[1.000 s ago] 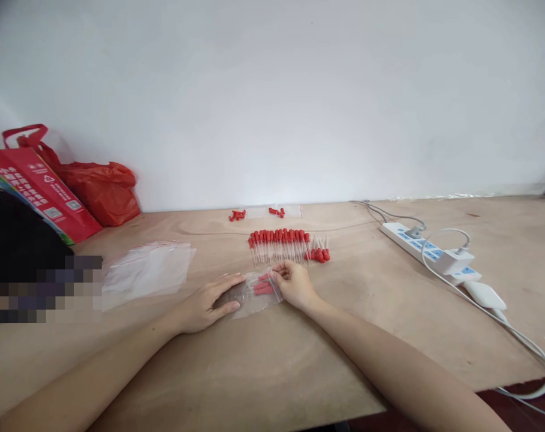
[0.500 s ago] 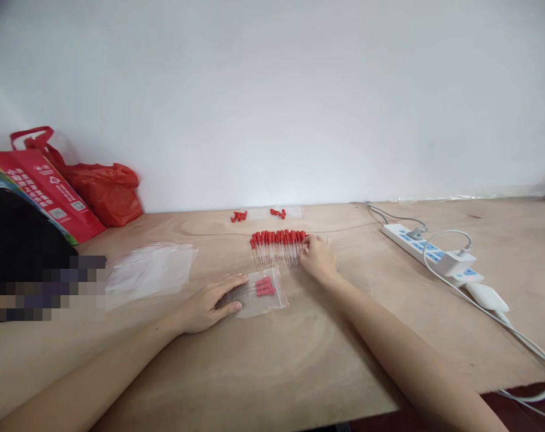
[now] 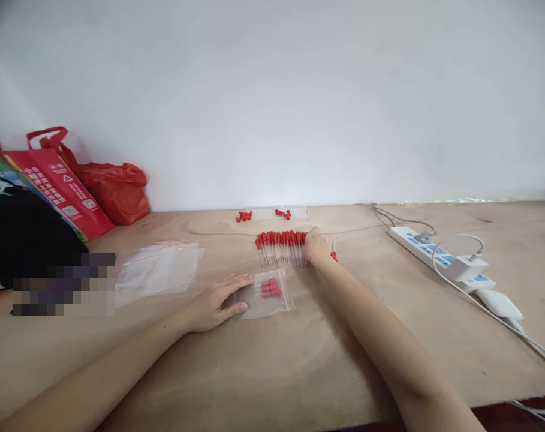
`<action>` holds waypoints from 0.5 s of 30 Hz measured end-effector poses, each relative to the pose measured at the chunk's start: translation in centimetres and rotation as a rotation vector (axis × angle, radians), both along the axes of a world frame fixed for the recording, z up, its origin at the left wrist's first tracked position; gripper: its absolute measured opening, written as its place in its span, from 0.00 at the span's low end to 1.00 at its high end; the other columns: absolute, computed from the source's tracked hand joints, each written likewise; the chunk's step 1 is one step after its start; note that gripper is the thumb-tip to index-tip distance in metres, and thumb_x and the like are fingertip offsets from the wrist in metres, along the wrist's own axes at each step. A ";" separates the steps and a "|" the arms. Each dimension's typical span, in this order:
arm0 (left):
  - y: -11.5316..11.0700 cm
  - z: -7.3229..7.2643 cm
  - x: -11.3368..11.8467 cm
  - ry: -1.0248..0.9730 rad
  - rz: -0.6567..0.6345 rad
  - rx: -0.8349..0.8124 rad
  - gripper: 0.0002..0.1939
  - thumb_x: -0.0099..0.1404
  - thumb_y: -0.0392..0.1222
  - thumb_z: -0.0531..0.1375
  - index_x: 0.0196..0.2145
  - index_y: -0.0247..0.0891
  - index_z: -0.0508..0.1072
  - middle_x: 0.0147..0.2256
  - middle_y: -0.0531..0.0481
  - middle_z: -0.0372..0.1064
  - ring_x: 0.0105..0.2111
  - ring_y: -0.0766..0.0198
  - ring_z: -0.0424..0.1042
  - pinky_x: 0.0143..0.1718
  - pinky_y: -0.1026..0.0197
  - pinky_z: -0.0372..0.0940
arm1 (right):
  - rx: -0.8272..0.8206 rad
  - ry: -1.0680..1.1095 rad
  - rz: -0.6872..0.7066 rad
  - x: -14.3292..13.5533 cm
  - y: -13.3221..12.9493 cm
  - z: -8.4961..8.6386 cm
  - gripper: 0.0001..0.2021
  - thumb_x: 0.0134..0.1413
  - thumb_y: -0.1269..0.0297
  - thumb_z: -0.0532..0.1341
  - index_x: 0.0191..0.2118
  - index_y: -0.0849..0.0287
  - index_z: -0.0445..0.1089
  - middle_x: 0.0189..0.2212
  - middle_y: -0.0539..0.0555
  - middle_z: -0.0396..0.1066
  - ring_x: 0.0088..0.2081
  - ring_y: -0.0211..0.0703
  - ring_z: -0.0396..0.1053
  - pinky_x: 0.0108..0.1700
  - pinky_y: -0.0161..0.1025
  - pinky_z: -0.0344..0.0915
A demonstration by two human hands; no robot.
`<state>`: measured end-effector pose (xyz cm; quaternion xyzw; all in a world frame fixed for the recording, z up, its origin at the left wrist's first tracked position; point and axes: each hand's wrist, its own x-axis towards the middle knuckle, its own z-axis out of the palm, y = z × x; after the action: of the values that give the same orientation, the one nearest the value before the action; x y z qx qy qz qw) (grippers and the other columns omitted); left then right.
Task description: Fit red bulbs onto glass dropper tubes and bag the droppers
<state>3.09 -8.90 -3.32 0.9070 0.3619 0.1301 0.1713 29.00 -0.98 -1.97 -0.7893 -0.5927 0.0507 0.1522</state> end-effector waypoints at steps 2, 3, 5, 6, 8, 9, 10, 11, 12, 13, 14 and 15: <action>0.0 0.1 0.0 0.001 0.002 -0.005 0.24 0.62 0.48 0.51 0.54 0.37 0.57 0.55 0.46 0.54 0.55 0.60 0.52 0.56 0.54 0.49 | 0.053 0.045 0.028 0.5 -0.6 0.4 0.20 0.43 0.77 0.52 0.46 0.71 0.54 0.35 0.66 0.66 0.39 0.53 0.66 0.35 0.40 0.60; -0.1 0.1 0.0 0.002 0.005 -0.007 0.24 0.62 0.48 0.51 0.54 0.37 0.57 0.55 0.47 0.54 0.55 0.60 0.52 0.56 0.54 0.49 | 0.094 0.097 0.061 0.7 -1.1 0.6 0.23 0.43 0.76 0.52 0.49 0.71 0.52 0.33 0.65 0.67 0.37 0.52 0.67 0.34 0.40 0.60; -0.1 0.2 0.1 0.005 0.008 -0.009 0.24 0.61 0.48 0.51 0.54 0.38 0.57 0.55 0.47 0.54 0.55 0.60 0.52 0.55 0.54 0.49 | 0.171 0.288 0.163 1.1 -2.4 0.8 0.30 0.42 0.75 0.52 0.54 0.71 0.44 0.26 0.57 0.67 0.32 0.48 0.68 0.30 0.38 0.61; -0.1 0.2 0.1 0.005 0.008 -0.009 0.24 0.61 0.48 0.51 0.54 0.38 0.57 0.55 0.47 0.55 0.55 0.60 0.53 0.55 0.54 0.49 | 0.195 0.420 0.213 1.2 -3.1 0.7 0.33 0.42 0.74 0.52 0.56 0.70 0.39 0.22 0.52 0.65 0.27 0.45 0.67 0.28 0.37 0.61; -0.1 0.2 0.1 0.000 0.008 -0.006 0.24 0.61 0.48 0.51 0.53 0.38 0.57 0.54 0.47 0.55 0.55 0.60 0.53 0.55 0.54 0.50 | 0.222 0.725 0.263 1.2 -4.7 0.0 0.35 0.42 0.72 0.51 0.57 0.65 0.34 0.18 0.44 0.60 0.19 0.38 0.63 0.22 0.34 0.60; 0.0 0.2 0.1 -0.005 0.009 -0.002 0.24 0.62 0.48 0.51 0.53 0.37 0.57 0.54 0.47 0.56 0.55 0.60 0.54 0.55 0.55 0.50 | 0.235 0.863 0.266 1.1 -5.4 -0.4 0.36 0.42 0.72 0.51 0.57 0.62 0.33 0.17 0.42 0.58 0.17 0.36 0.62 0.20 0.33 0.60; 0.0 0.1 0.1 -0.009 0.010 0.000 0.23 0.62 0.48 0.51 0.53 0.37 0.57 0.54 0.47 0.56 0.54 0.60 0.54 0.55 0.55 0.50 | 0.251 0.976 0.262 0.8 -6.0 -1.0 0.36 0.42 0.71 0.52 0.57 0.59 0.34 0.18 0.41 0.57 0.16 0.35 0.61 0.19 0.33 0.60; 0.0 0.1 0.1 -0.011 0.012 0.003 0.23 0.62 0.48 0.51 0.53 0.38 0.57 0.54 0.47 0.56 0.55 0.60 0.54 0.55 0.55 0.50 | 0.264 1.063 0.257 0.6 -6.6 -1.5 0.35 0.41 0.70 0.52 0.56 0.57 0.35 0.18 0.40 0.56 0.15 0.34 0.61 0.18 0.33 0.61; 0.0 0.0 0.0 -0.012 0.015 0.003 0.24 0.62 0.48 0.51 0.54 0.38 0.57 0.54 0.47 0.56 0.55 0.60 0.54 0.55 0.55 0.50 | 0.278 1.132 0.249 0.3 -7.0 -2.0 0.34 0.40 0.70 0.53 0.55 0.55 0.37 0.18 0.40 0.56 0.16 0.34 0.62 0.19 0.32 0.61; 0.0 0.0 0.0 -0.013 0.017 0.002 0.24 0.62 0.48 0.51 0.54 0.39 0.57 0.54 0.47 0.56 0.55 0.60 0.53 0.55 0.55 0.50 | 0.288 1.183 0.237 0.0 -7.4 -2.5 0.33 0.40 0.69 0.54 0.54 0.54 0.39 0.19 0.39 0.56 0.16 0.34 0.62 0.19 0.33 0.62; 0.0 0.0 0.0 -0.015 0.019 0.000 0.24 0.62 0.48 0.51 0.54 0.39 0.57 0.54 0.48 0.56 0.55 0.60 0.54 0.55 0.54 0.50 | 0.293 1.224 0.225 -0.3 -7.7 -2.9 0.32 0.39 0.69 0.55 0.53 0.54 0.41 0.19 0.39 0.57 0.17 0.34 0.63 0.19 0.33 0.63; 0.0 0.0 0.1 -0.016 0.023 -0.001 0.24 0.61 0.48 0.51 0.54 0.39 0.57 0.54 0.48 0.56 0.54 0.59 0.54 0.55 0.54 0.51 | 0.293 1.257 0.215 -0.6 -8.0 -3.2 0.31 0.39 0.68 0.56 0.51 0.54 0.42 0.19 0.39 0.57 0.17 0.34 0.63 0.20 0.33 0.63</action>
<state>3.16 -8.86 -3.35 0.9017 0.3709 0.1392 0.1733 28.40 -8.93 -5.14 -0.5166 -0.4671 0.4364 0.5697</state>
